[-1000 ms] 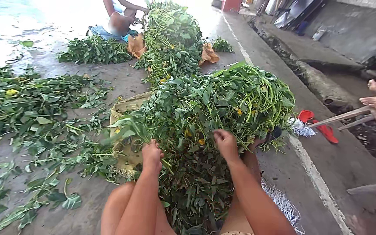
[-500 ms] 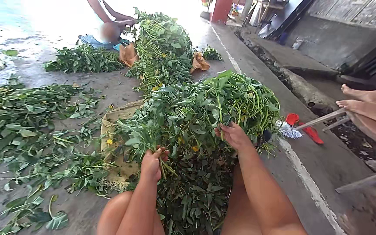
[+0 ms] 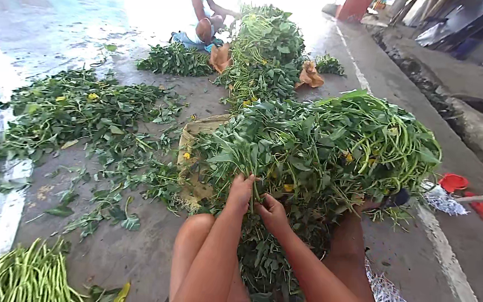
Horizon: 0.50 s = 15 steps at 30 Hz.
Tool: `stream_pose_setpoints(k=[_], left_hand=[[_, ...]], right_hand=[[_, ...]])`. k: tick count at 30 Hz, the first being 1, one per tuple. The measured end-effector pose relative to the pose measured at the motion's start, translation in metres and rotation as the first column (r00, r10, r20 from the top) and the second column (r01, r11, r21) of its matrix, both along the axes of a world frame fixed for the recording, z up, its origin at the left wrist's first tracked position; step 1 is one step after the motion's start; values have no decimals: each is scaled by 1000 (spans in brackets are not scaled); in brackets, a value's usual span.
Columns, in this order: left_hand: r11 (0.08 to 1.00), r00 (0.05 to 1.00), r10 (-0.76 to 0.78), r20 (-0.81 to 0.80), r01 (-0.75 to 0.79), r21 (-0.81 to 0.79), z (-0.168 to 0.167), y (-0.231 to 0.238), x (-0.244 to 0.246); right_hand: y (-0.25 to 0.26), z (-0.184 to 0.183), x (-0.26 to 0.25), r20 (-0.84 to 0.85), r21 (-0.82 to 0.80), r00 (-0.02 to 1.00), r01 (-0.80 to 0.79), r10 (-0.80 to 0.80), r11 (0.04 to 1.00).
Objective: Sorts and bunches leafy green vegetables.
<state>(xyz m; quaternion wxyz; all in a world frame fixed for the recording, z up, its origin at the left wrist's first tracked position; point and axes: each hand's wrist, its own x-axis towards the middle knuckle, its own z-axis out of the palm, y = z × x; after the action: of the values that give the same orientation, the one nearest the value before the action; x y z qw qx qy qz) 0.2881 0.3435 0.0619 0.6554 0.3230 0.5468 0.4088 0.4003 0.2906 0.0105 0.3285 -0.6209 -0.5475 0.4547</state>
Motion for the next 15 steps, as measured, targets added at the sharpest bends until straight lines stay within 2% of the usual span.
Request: stream_pose_setpoints(k=[2, 3, 5, 6, 7, 8, 10, 12, 14, 15], left_hand=[[1000, 1000, 26, 6, -26, -3, 0, 2, -2], [997, 997, 71, -13, -71, 10, -1, 3, -4], [987, 985, 158, -69, -155, 44, -1, 8, -11], [984, 981, 173, -87, -169, 46, 0, 10, -13], [987, 982, 160, -98, -158, 29, 0, 11, -14], [992, 987, 126, -103, -126, 2, 0, 10, -12], [998, 995, 30, -95, -36, -57, 1, 4, -5], [993, 997, -59, -48, 54, -102, 2, -3, 3], [989, 995, -96, 33, 99, -112, 3, -6, 8], [989, 993, -93, 69, 100, -108, 4, -7, 9]], right_hand=[[-4, -5, 5, 53, -136, 992, -108, 116, 985], [-7, -10, 11, 113, -253, 960, -223, 258, 941], [-10, -27, 22, 248, -494, 779, -410, 576, 767], [-11, -31, 28, 304, -550, 704, -420, 642, 722], [-12, -26, 33, 356, -517, 710, -392, 608, 761], [-14, -14, 36, 381, -410, 775, -347, 504, 844], [-12, 9, 32, 347, -115, 902, -232, 258, 966], [-5, 17, 22, 218, 68, 965, -164, 146, 984], [3, 13, 18, 30, 93, 991, -133, 131, 987], [3, 10, 18, -4, 101, 989, -145, 146, 984]])
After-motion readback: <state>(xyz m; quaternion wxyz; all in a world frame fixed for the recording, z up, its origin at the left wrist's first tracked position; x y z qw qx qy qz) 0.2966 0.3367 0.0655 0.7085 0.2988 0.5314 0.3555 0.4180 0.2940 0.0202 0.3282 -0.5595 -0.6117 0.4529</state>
